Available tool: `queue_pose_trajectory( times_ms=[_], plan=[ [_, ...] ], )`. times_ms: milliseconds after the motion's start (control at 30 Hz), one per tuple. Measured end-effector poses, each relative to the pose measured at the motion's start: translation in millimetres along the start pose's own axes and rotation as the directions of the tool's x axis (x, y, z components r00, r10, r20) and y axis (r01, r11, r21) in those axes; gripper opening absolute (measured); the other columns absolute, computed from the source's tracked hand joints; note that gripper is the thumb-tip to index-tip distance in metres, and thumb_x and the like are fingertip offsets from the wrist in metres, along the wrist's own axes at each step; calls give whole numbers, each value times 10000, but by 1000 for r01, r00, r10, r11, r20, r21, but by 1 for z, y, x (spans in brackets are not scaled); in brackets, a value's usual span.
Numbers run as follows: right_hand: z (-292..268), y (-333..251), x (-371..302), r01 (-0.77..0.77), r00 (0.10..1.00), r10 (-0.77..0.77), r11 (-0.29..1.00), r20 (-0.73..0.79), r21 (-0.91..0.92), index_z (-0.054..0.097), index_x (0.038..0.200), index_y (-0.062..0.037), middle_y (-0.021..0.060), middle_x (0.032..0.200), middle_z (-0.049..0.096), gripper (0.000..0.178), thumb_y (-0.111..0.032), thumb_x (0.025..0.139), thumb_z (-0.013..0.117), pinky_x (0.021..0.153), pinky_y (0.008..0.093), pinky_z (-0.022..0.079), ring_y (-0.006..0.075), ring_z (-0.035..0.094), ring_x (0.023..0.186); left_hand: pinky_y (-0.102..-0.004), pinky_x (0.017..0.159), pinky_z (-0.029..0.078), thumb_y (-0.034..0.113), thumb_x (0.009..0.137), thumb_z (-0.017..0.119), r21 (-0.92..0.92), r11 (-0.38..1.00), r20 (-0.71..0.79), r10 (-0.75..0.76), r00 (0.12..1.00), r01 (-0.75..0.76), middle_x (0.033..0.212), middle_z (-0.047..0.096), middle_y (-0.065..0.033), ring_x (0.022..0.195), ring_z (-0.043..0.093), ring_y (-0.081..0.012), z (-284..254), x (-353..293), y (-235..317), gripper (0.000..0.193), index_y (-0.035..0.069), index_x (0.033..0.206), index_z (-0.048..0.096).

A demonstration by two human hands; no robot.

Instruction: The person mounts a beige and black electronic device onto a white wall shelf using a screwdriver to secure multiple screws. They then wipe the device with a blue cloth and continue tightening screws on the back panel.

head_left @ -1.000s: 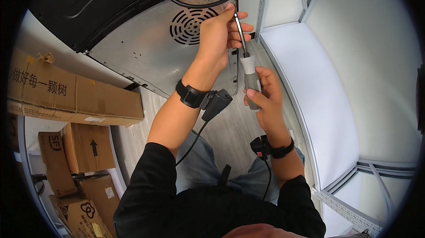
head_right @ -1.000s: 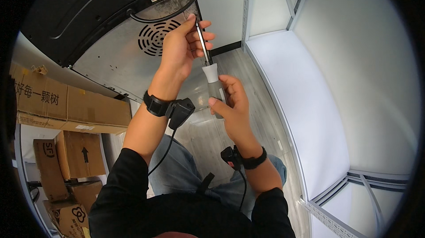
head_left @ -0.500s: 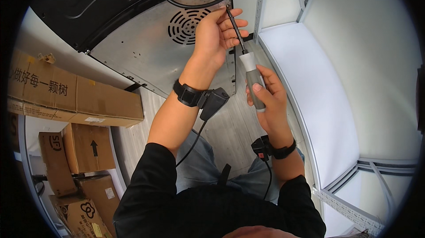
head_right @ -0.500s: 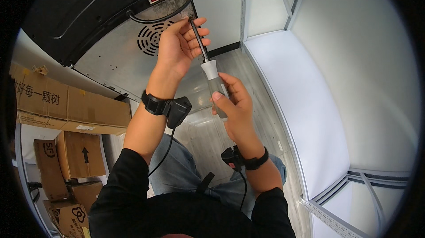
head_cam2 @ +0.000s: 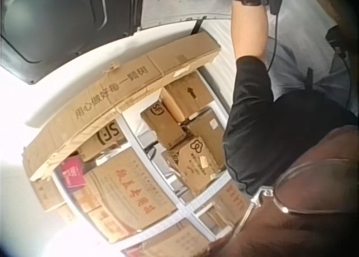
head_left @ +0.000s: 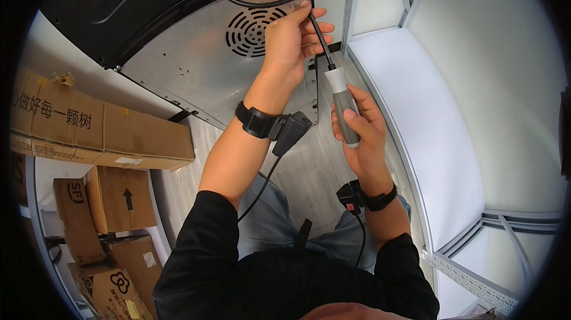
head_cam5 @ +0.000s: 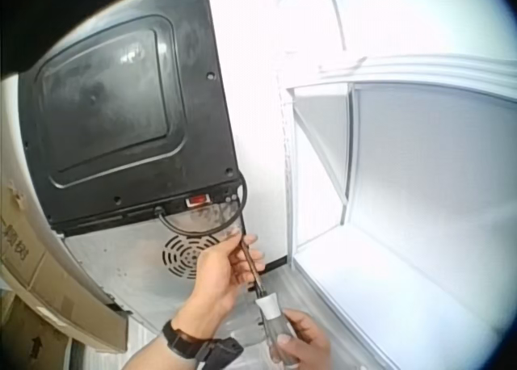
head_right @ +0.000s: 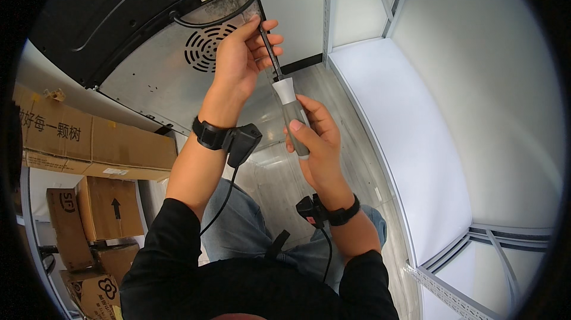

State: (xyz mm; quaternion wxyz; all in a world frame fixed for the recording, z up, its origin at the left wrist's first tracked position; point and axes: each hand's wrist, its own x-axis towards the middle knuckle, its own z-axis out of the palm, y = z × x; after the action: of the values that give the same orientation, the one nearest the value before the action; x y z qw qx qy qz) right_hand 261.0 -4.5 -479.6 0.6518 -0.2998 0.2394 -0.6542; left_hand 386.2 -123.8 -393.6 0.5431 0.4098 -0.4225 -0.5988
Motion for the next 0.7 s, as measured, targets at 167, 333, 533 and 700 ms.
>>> queue_pose_trajectory(
  times_ms=[167, 333, 533, 700],
  plan=[
    [0, -1, -2, 16, 1000, -16, 1000, -11, -23, 485, 1276, 13, 85, 1045, 556, 433, -56, 863, 597, 596, 260, 438, 122, 548, 808, -253, 617, 424, 294, 941, 462, -7, 1000, -32, 17, 999, -18, 763, 680, -54, 670, 597, -125, 5, -2, 3, 337, 45, 1026, 672],
    [5, -6, -4, 36, 999, -38, 995, -17, -88, 488, 1272, 20, 83, 1050, 564, 439, -59, 857, 608, 588, 253, 439, 109, 543, 811, -249, 602, 416, 287, 931, 463, 15, 999, -62, 31, 998, -30, 761, 682, -60, 662, 595, -123, 7, 2, 4, 337, 39, 1004, 678],
    [5, -7, -7, 32, 999, -35, 995, -36, -92, 493, 1264, 26, 93, 1084, 568, 442, -60, 849, 617, 580, 246, 437, 102, 540, 809, -247, 597, 412, 267, 910, 467, 88, 993, -96, 90, 991, -82, 761, 685, -79, 658, 595, -124, 8, 2, 3, 326, 23, 965, 676],
    [7, -10, -9, 55, 997, -61, 988, -39, -145, 494, 1260, 30, 93, 1043, 572, 435, -61, 847, 599, 567, 244, 432, 107, 541, 797, -249, 577, 428, 248, 915, 424, 96, 988, -54, 124, 991, -119, 748, 685, -96, 628, 602, -135, 3, 5, 0, 344, 8, 946, 669]
  ],
)
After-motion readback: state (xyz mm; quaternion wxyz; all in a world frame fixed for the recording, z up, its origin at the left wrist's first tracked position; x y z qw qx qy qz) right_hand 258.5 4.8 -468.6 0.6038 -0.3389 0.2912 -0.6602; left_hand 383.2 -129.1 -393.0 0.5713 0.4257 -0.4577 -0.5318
